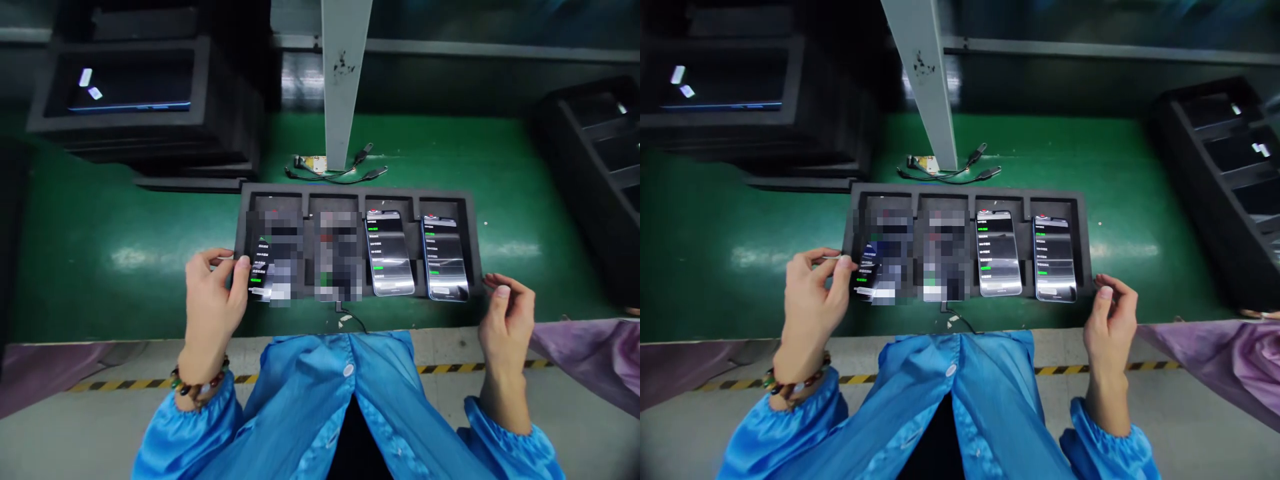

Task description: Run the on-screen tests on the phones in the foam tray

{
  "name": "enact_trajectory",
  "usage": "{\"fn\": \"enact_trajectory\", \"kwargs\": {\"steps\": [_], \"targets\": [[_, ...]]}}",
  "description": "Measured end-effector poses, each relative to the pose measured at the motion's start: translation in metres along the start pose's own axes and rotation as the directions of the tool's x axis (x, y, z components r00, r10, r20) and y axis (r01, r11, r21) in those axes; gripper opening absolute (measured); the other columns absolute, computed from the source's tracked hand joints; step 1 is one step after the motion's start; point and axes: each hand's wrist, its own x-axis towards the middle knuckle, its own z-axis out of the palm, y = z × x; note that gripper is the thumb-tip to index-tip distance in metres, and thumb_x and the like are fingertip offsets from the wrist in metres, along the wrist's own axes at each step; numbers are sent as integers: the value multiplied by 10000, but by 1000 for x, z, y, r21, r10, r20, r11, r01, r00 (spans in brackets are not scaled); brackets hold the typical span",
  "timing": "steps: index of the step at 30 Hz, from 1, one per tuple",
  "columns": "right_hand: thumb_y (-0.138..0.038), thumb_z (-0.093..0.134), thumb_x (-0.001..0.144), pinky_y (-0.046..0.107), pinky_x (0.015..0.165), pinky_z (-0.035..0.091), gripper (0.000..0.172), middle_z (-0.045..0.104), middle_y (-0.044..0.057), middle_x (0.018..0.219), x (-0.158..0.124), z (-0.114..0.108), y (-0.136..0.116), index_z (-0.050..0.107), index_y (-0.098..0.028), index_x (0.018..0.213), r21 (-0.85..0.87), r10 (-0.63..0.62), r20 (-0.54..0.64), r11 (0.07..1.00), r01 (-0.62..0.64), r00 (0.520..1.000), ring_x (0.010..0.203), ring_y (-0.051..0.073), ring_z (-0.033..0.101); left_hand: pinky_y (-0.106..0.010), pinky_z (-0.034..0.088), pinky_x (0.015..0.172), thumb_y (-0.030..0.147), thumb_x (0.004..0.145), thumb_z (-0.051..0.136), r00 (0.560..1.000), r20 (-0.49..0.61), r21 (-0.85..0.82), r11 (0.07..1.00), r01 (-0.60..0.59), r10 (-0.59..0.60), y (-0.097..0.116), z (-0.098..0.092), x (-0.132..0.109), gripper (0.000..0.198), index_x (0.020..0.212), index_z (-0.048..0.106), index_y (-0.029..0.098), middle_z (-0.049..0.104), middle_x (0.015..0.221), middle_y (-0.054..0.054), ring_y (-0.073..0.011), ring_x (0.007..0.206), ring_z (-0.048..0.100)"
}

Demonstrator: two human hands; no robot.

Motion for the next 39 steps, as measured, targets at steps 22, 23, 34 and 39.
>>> {"fn": "enact_trajectory", "kwargs": {"steps": [22,23,34,39], "targets": [[-668,452,1110,642,1225,510,568,713,167,1457,9,11,10,666,-247,1424,108,-28,67,994,21,997,1387,361,697,-445,472,912,573,1148,377,987,158,67,998,20,-30,28,-18,15,511,1382,716,271,811,1194,-88,-311,1031,668],[-662,449,1113,633,1230,507,572,710,170,1460,10,12,9,671,-239,1428,102,-36,67,994,29,997,1390,358,693,-439,458,879,586,1145,379,985,169,110,994,26,-44,27,-19,10,522,1386,714,267,814,1148,-93,-318,1002,666],[-589,462,1126,641,1191,488,493,663,153,1421,-5,9,-4,643,-226,1407,45,-86,10,995,86,996,1355,336,638,-414,421,761,652,1110,385,972,206,143,986,81,-110,29,-18,0,581,1377,728,266,731,818,-63,-289,752,644],[-456,688,1029,583,1068,511,270,630,119,1148,-40,13,-18,658,-210,1137,-5,-292,-189,955,296,938,1171,323,621,-413,459,797,622,1086,473,992,95,92,993,69,-78,37,-20,-1,520,1366,734,269,790,1023,-81,-283,883,666]]}}
